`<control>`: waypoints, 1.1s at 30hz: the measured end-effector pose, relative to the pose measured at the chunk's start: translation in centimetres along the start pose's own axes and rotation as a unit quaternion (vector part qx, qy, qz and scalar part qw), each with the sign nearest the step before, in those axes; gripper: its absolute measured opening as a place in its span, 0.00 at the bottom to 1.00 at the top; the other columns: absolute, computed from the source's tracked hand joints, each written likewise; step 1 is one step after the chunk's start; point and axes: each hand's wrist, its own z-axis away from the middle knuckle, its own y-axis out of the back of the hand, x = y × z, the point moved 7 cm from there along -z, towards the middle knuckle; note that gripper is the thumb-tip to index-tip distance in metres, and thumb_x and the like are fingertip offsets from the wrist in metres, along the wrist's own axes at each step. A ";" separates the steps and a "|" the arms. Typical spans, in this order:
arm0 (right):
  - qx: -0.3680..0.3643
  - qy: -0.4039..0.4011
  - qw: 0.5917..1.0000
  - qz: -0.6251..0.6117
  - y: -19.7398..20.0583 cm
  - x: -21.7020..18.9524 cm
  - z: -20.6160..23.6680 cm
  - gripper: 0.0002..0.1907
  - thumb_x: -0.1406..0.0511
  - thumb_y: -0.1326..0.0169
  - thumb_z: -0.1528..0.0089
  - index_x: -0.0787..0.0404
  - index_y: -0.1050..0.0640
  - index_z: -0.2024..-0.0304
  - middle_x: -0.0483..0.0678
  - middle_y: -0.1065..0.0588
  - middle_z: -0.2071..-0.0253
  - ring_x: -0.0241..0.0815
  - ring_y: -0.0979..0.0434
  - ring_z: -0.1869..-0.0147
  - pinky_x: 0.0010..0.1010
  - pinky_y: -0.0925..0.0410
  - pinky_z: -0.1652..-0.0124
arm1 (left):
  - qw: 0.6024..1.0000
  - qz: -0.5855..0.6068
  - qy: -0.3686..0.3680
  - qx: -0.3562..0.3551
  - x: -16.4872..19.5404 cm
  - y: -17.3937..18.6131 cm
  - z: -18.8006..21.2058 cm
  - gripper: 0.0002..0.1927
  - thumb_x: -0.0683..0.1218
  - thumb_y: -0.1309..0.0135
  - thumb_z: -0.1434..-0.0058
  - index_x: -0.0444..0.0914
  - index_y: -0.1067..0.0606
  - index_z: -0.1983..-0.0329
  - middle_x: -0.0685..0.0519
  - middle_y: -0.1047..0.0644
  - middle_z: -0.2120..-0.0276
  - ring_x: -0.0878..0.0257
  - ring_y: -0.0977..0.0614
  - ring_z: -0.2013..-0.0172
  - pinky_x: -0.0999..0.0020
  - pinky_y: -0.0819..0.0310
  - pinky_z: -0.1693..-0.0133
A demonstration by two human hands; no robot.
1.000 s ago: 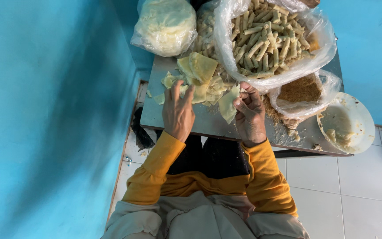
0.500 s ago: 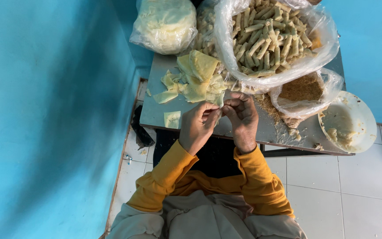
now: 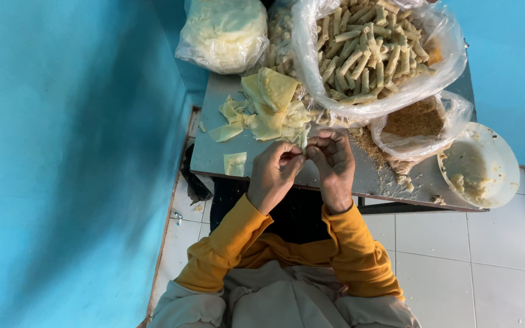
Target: The person sits at a small metal table and tears flat dough sheets by hand into small triangular pieces, placing the torn pieces onto the table and into a large plastic bag filled with similar dough pieces. They repeatedly pick up new sheets, tear them into smaller portions, and set the finished pieces aside with the pile.
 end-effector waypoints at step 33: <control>0.009 -0.045 0.998 -0.054 1.0 0.2 1.6 0.21 0.80 0.51 0.37 0.66 0.33 0.41 0.54 0.24 0.51 0.43 0.21 0.48 0.33 0.24 0.49 | 0.986 0.164 0.021 0.033 -2.6 -1.9 1.3 0.07 0.39 0.44 0.34 0.33 0.27 0.54 0.53 0.21 0.65 0.71 0.21 0.67 0.76 0.25 0.65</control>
